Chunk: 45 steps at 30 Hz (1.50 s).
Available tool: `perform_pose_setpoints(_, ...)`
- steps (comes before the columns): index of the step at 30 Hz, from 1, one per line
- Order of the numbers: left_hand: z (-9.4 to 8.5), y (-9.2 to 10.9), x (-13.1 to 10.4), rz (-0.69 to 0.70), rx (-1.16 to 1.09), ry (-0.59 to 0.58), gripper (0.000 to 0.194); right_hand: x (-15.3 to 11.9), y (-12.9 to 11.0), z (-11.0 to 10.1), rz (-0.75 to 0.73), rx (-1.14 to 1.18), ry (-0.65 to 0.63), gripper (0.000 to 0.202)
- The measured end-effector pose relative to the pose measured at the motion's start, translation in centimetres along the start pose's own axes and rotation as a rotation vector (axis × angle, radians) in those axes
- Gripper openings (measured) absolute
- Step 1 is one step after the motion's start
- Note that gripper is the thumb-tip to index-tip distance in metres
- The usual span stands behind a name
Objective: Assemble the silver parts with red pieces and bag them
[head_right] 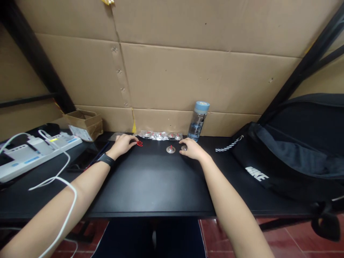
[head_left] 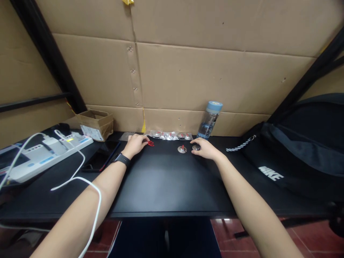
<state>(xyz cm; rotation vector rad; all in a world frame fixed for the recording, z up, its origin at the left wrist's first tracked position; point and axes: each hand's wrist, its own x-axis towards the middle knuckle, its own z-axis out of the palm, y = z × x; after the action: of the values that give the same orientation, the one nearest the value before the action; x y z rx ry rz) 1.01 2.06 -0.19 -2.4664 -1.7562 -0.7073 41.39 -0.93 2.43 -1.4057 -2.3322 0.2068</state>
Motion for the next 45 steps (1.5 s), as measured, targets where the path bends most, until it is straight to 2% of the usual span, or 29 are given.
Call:
perform_pose_setpoints(4,-0.1,0.1,0.1,-0.013,-0.016,0.062,0.015,-0.5,0.9,-1.1,0.073,0.029,-0.108,0.057)
perform_pose_setpoints(9,-0.6,1.5,0.0,0.036,-0.083,0.163,0.027,-0.4,1.1,-1.1,0.122,0.099,-0.13,0.049)
perform_pose_setpoints(14,-0.9,4.5,-0.3,0.232,-0.2,0.101,0.026,-0.2,1.5,-0.7,0.118,0.108,-0.106,0.037)
perform_pose_setpoints(18,-0.7,6.5,-0.8,0.314,-0.237,0.056,0.021,-0.2,1.7,-0.6,0.105,0.132,-0.076,0.035)
perform_pose_setpoints(24,-0.6,7.9,-1.3,0.297,-0.273,-0.002,0.02,-0.3,1.9,-0.7,0.097,0.206,-0.052,0.036)
perform_pose_setpoints(28,-0.9,8.6,-1.5,0.288,-0.39,-0.013,0.017,-0.4,1.6,-1.1,0.084,0.228,-0.016,0.036)
perform_pose_setpoints(32,-1.3,9.6,-2.0,0.262,-0.524,-0.016,0.017,-0.4,0.5,-1.6,0.07,0.242,0.045,0.037)
perform_pose_setpoints(37,-1.3,10.7,-2.4,0.161,-0.679,-0.014,0.017,-0.5,-2.6,-2.0,0.009,0.324,0.109,0.034)
perform_pose_setpoints(41,-1.2,11.2,-2.3,0.144,-0.746,0.032,0.018,-0.6,-5.3,-1.5,-0.037,0.577,0.119,0.041)
perform_pose_setpoints(45,-1.1,11.5,-2.4,0.087,-0.796,0.039,0.023,-0.6,-6.6,-0.1,-0.042,0.931,0.045,0.049)
